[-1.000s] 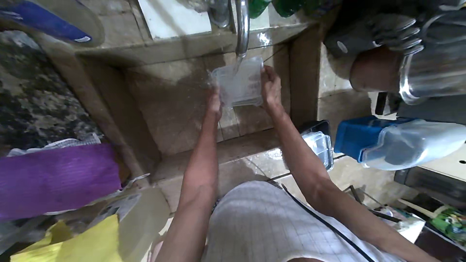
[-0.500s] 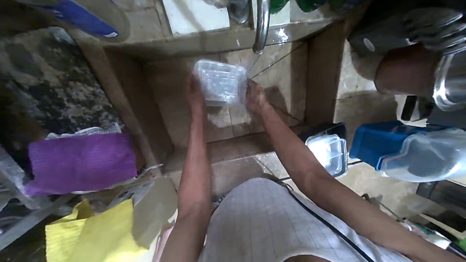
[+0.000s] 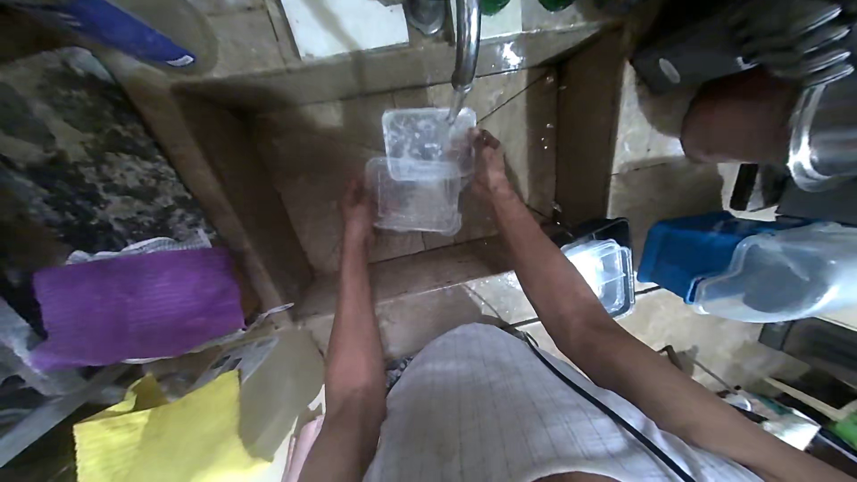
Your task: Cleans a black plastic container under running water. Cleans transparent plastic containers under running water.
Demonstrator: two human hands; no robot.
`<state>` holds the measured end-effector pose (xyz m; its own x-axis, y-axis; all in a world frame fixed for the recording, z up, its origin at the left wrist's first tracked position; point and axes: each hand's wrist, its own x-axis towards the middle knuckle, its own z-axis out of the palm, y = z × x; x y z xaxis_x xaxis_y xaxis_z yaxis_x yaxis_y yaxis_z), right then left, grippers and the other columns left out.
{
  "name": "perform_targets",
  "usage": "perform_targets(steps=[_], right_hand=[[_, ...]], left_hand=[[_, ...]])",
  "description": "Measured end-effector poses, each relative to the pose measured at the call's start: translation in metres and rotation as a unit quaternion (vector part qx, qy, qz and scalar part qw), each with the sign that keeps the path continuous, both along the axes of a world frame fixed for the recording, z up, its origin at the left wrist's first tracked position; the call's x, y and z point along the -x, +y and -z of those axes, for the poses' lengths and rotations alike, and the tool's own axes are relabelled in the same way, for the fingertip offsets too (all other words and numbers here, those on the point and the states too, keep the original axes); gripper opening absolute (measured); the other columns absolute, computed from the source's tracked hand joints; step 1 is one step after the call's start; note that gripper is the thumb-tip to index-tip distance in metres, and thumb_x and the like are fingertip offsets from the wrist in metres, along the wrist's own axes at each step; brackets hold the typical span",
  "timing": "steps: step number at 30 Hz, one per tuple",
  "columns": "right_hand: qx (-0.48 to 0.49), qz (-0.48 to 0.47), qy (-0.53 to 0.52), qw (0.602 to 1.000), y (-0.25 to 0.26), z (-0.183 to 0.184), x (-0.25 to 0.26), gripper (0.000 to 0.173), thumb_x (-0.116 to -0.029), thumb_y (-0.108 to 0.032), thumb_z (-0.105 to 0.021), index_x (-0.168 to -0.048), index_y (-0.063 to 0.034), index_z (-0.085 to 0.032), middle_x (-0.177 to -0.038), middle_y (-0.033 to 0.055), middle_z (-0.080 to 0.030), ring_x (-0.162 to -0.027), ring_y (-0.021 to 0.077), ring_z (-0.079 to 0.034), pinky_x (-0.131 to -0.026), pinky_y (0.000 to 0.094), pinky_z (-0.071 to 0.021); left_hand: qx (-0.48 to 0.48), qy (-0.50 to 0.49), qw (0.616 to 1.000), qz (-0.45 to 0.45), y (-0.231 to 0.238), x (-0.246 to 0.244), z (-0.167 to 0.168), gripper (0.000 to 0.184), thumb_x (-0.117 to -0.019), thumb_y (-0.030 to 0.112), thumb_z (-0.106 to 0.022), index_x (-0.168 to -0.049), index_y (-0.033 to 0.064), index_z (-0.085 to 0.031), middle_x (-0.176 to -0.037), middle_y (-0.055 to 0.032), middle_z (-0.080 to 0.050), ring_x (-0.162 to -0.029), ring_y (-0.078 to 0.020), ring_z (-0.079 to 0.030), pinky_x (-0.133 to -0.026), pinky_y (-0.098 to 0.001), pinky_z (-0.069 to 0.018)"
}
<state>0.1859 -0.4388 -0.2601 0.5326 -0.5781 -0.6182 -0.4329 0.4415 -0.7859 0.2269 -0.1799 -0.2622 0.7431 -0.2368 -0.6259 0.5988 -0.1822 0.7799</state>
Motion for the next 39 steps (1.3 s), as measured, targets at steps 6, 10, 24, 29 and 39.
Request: perform_targets(steps=[6,10,24,29,39], right_hand=[[-0.007,-0.056,-0.035,0.998,0.003,0.005,-0.007,0.029,-0.1091,-0.017,-0.047,-0.125,0.004,-0.058,-0.1,0.0126,-0.068,-0.085,0.0184,-0.068,-0.08,0.0376,-0.0611],[0.073,-0.147,-0.067,0.984,0.006,-0.003,-0.008,0.026,-0.104,-0.007,-0.054,-0.125,0.0072,-0.056,-0.101,0.0156,-0.069,-0.088,0.0198,-0.071,-0.082,0.0376,-0.0627],[0.42,-0.428,-0.247,0.761,-0.024,-0.089,0.043,0.025,-0.0956,0.003,-0.051,-0.096,-0.0051,-0.075,-0.119,0.0104,-0.074,-0.137,0.0341,-0.054,-0.123,0.0654,-0.0218],[0.363,-0.415,-0.25,0.796,-0.012,-0.068,0.05,0.019,-0.0903,0.002,-0.063,-0.089,-0.0106,-0.078,-0.146,0.0199,-0.056,-0.151,0.0404,-0.032,-0.126,0.0582,-0.0238],[0.287,-0.352,-0.276,0.847,-0.04,-0.048,0.039,0.015,-0.0836,0.008,-0.066,-0.085,-0.0032,-0.076,-0.153,0.025,-0.045,-0.148,0.036,-0.037,-0.121,0.047,-0.0378]], left_hand=[[-0.012,0.033,0.996,-0.079,0.039,0.018,-0.003,0.038,-0.1106,0.02,-0.044,-0.145,0.0053,-0.048,-0.118,-0.0098,-0.065,-0.093,-0.0158,-0.069,-0.079,-0.038,-0.0615],[-0.013,0.033,0.987,-0.158,0.05,0.022,-0.003,0.038,-0.1111,0.023,-0.041,-0.144,0.0044,-0.047,-0.107,-0.0072,-0.07,-0.086,-0.0163,-0.07,-0.076,-0.0373,-0.0613],[-0.014,0.102,0.992,-0.068,-0.01,0.003,-0.003,0.039,-0.1113,0.027,-0.043,-0.143,0.0043,-0.049,-0.114,-0.0138,-0.066,-0.087,-0.0199,-0.069,-0.076,-0.0385,-0.0611],[0.008,0.092,0.994,-0.061,-0.023,-0.011,-0.003,0.04,-0.1102,0.035,-0.046,-0.137,0.0074,-0.057,-0.112,-0.0117,-0.066,-0.089,-0.0187,-0.068,-0.077,-0.0382,-0.0602],[0.067,0.021,0.997,-0.021,-0.057,-0.041,-0.004,0.054,-0.103,0.044,-0.059,-0.144,0.01,-0.052,-0.128,-0.0139,-0.065,-0.106,-0.0246,-0.07,-0.084,-0.046,-0.0633]])
